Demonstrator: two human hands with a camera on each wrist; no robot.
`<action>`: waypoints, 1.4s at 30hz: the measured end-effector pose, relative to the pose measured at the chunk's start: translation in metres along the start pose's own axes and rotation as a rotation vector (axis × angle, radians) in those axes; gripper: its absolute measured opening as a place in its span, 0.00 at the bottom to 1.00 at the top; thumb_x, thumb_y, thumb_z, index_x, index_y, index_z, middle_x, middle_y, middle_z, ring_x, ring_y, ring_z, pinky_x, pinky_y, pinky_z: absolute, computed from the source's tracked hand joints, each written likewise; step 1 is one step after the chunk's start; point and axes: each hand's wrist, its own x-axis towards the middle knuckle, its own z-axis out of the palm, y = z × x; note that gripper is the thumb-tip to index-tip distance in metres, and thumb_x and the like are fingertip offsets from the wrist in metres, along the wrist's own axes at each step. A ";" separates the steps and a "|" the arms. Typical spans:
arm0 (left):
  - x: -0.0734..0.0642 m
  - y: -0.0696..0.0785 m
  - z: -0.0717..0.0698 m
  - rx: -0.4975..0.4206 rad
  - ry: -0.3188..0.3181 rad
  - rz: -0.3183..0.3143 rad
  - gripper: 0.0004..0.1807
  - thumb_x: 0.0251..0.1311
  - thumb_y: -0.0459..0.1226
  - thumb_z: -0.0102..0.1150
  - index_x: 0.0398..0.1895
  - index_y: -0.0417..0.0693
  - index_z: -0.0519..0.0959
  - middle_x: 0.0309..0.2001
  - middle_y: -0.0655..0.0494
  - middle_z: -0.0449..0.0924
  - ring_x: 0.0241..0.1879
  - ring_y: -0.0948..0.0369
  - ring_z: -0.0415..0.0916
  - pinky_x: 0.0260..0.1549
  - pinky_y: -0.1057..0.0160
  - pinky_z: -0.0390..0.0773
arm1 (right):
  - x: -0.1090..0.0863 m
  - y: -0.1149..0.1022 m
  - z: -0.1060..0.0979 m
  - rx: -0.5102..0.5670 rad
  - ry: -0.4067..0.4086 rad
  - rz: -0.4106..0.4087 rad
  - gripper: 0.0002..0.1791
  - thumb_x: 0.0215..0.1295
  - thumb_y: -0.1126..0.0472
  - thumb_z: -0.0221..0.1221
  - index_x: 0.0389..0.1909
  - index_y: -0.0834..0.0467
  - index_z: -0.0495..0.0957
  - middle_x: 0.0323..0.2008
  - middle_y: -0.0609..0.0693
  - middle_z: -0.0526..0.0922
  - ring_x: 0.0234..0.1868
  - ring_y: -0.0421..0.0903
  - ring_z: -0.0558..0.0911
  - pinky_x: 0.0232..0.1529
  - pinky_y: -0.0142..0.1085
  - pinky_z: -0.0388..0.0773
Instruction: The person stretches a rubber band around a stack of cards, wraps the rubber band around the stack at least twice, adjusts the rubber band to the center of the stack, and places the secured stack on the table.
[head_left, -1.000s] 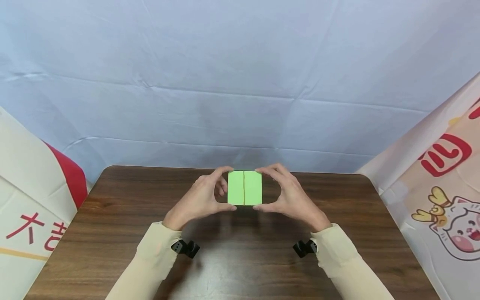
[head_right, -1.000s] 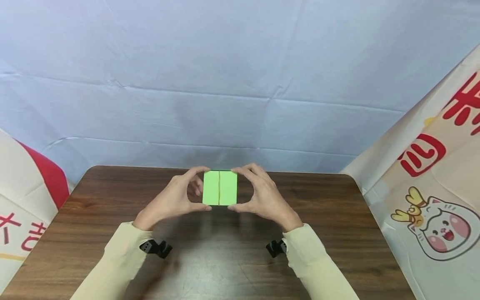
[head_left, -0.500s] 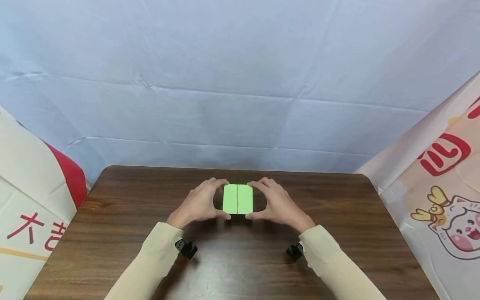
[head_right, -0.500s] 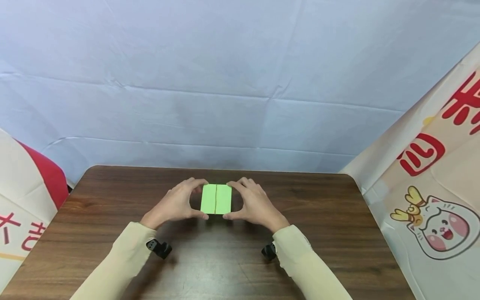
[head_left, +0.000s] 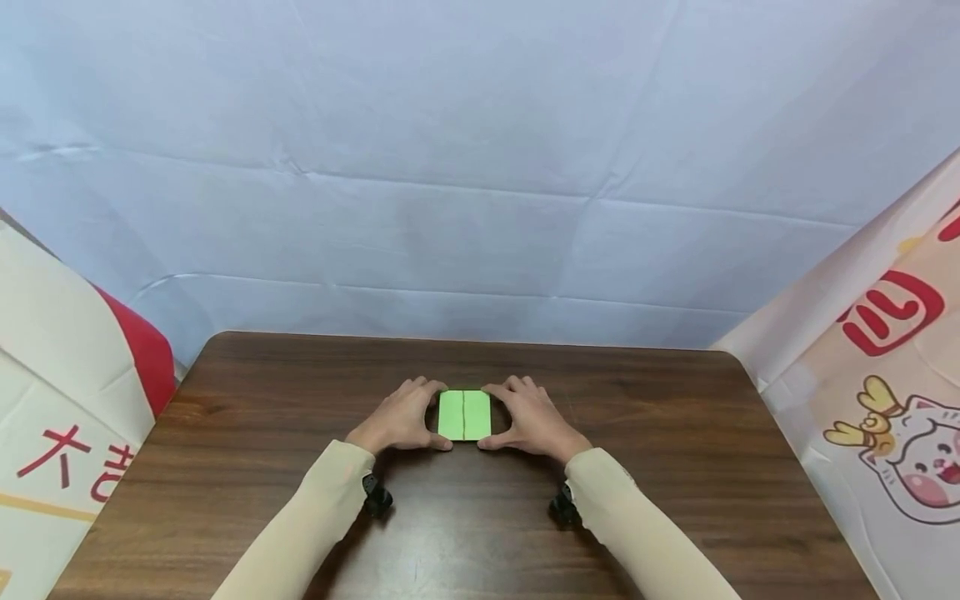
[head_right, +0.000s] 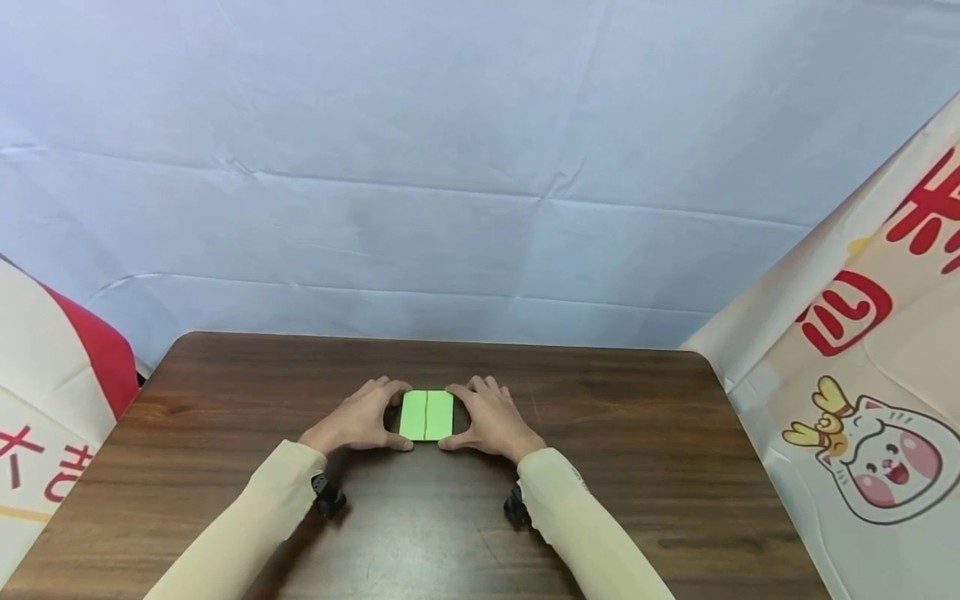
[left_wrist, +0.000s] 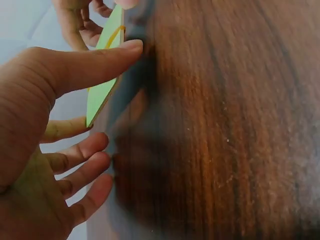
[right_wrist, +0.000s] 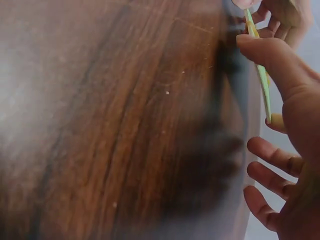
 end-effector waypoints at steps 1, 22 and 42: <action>0.001 -0.001 0.001 0.009 0.004 -0.003 0.49 0.43 0.53 0.83 0.69 0.46 0.71 0.51 0.52 0.75 0.56 0.49 0.72 0.53 0.46 0.75 | 0.002 0.000 0.001 -0.008 -0.009 0.004 0.51 0.50 0.34 0.74 0.72 0.53 0.69 0.53 0.53 0.72 0.53 0.52 0.70 0.53 0.53 0.69; 0.031 -0.013 -0.003 -0.024 -0.017 -0.086 0.50 0.49 0.54 0.79 0.75 0.50 0.67 0.54 0.46 0.71 0.50 0.49 0.65 0.55 0.47 0.70 | 0.039 0.014 -0.006 -0.069 -0.127 0.090 0.52 0.54 0.31 0.70 0.76 0.49 0.65 0.40 0.48 0.63 0.41 0.48 0.59 0.39 0.41 0.51; 0.033 -0.015 -0.003 -0.061 0.012 -0.149 0.52 0.48 0.53 0.80 0.76 0.52 0.65 0.61 0.42 0.70 0.59 0.45 0.64 0.63 0.42 0.66 | 0.043 0.011 -0.009 -0.016 -0.120 0.121 0.55 0.53 0.35 0.73 0.78 0.50 0.60 0.43 0.50 0.64 0.42 0.49 0.60 0.41 0.43 0.52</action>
